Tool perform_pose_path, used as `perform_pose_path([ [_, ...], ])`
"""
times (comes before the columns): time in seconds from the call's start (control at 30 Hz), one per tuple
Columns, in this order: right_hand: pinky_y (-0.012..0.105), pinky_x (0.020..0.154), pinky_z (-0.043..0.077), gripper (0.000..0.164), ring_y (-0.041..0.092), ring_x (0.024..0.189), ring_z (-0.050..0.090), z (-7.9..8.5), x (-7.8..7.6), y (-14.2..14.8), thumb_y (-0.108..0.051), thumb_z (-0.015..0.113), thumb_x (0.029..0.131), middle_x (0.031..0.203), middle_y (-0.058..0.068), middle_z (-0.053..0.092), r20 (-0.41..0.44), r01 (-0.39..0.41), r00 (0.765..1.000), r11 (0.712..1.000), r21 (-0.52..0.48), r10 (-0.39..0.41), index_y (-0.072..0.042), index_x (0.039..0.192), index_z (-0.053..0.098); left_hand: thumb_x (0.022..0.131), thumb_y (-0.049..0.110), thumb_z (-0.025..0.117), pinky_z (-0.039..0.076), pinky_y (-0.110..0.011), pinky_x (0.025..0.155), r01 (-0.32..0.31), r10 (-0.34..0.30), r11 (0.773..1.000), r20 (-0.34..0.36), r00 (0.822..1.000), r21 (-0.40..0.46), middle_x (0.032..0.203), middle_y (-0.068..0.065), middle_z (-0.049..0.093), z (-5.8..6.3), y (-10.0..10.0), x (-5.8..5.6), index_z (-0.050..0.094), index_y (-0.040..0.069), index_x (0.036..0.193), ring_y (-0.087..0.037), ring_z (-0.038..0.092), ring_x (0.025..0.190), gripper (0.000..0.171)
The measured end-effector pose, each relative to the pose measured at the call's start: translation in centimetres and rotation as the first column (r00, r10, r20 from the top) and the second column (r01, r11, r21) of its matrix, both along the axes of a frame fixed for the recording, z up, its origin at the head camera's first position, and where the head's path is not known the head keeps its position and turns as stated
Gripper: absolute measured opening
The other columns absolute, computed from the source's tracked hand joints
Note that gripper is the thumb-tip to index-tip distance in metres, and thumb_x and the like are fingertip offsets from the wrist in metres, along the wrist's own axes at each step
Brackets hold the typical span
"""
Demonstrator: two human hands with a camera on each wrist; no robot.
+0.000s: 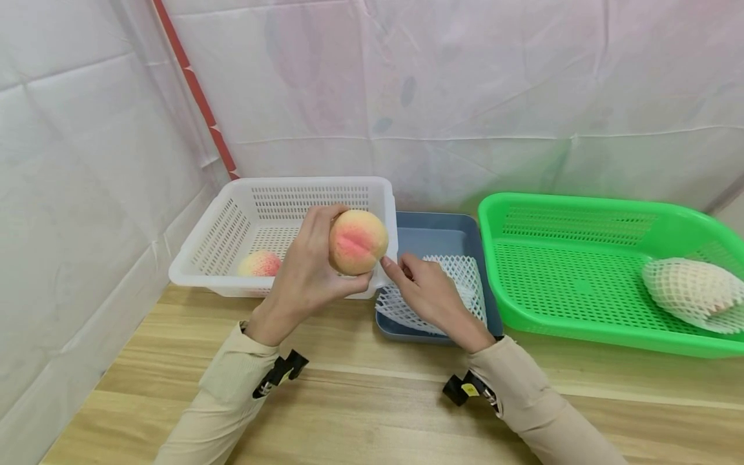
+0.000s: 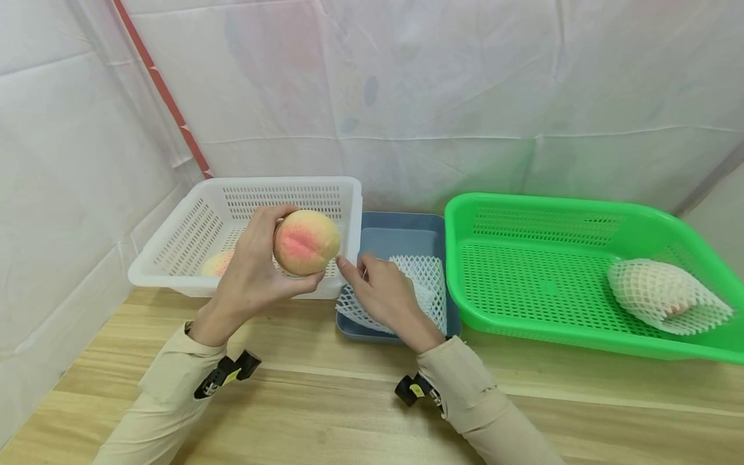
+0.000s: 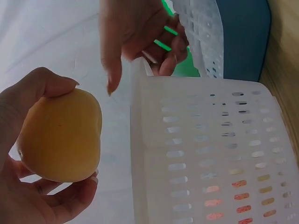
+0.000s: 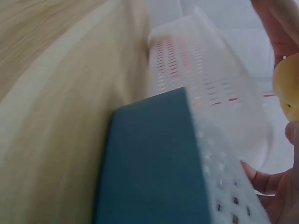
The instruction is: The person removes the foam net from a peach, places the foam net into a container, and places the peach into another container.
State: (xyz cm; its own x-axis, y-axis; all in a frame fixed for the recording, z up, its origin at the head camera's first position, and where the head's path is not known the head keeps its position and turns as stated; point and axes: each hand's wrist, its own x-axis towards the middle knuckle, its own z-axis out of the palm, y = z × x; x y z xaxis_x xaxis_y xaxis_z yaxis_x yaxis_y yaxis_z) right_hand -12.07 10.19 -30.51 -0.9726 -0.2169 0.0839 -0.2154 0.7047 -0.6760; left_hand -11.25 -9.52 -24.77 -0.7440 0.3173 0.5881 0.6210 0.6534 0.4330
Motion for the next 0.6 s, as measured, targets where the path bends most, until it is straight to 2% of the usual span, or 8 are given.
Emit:
perform_pose_path([
  [0.1,0.030,0.048,0.034,0.051,0.016,0.056,0.045,-0.6,-0.1,-0.1,-0.058,0.035,0.097,0.062,0.001,0.046,0.000,0.006,1.000,0.998,0.054,-0.006,-0.014,0.076,0.049,0.059,0.023,0.085,0.052,-0.036,0.089,-0.013,0.013,1.000,0.018,1.000,-0.008,0.117,-0.014,0.049,0.0,0.0,0.0,0.045,0.000,0.127,-0.023,0.054,0.100,0.082],
  [0.23,0.030,0.048,0.035,0.050,0.017,0.057,0.047,-1.0,-0.1,-0.3,-0.056,0.035,0.098,0.064,0.002,0.048,0.003,0.012,1.000,0.996,0.084,-0.012,-0.014,0.075,0.049,0.060,0.023,0.085,0.053,-0.036,0.089,-0.013,0.013,1.000,0.028,1.000,-0.006,0.118,-0.014,0.049,-0.1,0.0,-0.2,0.045,0.001,0.128,-0.023,0.054,0.100,0.082],
  [0.4,0.032,0.049,0.036,0.046,0.020,0.060,0.048,-1.0,-0.5,-0.6,-0.051,0.032,0.100,0.069,0.005,0.049,0.035,0.026,0.999,0.998,0.065,-0.028,-0.013,0.081,0.050,0.060,0.023,0.084,0.052,-0.036,0.088,-0.006,0.007,1.000,0.032,0.999,-0.005,0.117,-0.013,0.049,-0.2,-0.1,-0.3,0.045,0.002,0.128,-0.022,0.053,0.100,0.081],
  [0.6,0.032,0.051,0.037,0.050,0.021,0.062,0.048,-1.0,-1.1,-0.8,-0.055,0.027,0.100,0.073,0.007,0.050,0.088,0.050,0.995,0.998,0.030,-0.053,-0.012,0.088,0.050,0.060,0.022,0.084,0.053,-0.037,0.088,-0.016,0.016,1.000,0.059,0.998,-0.010,0.119,-0.013,0.048,-0.4,-0.2,-0.4,0.045,0.002,0.128,-0.022,0.053,0.100,0.081],
])
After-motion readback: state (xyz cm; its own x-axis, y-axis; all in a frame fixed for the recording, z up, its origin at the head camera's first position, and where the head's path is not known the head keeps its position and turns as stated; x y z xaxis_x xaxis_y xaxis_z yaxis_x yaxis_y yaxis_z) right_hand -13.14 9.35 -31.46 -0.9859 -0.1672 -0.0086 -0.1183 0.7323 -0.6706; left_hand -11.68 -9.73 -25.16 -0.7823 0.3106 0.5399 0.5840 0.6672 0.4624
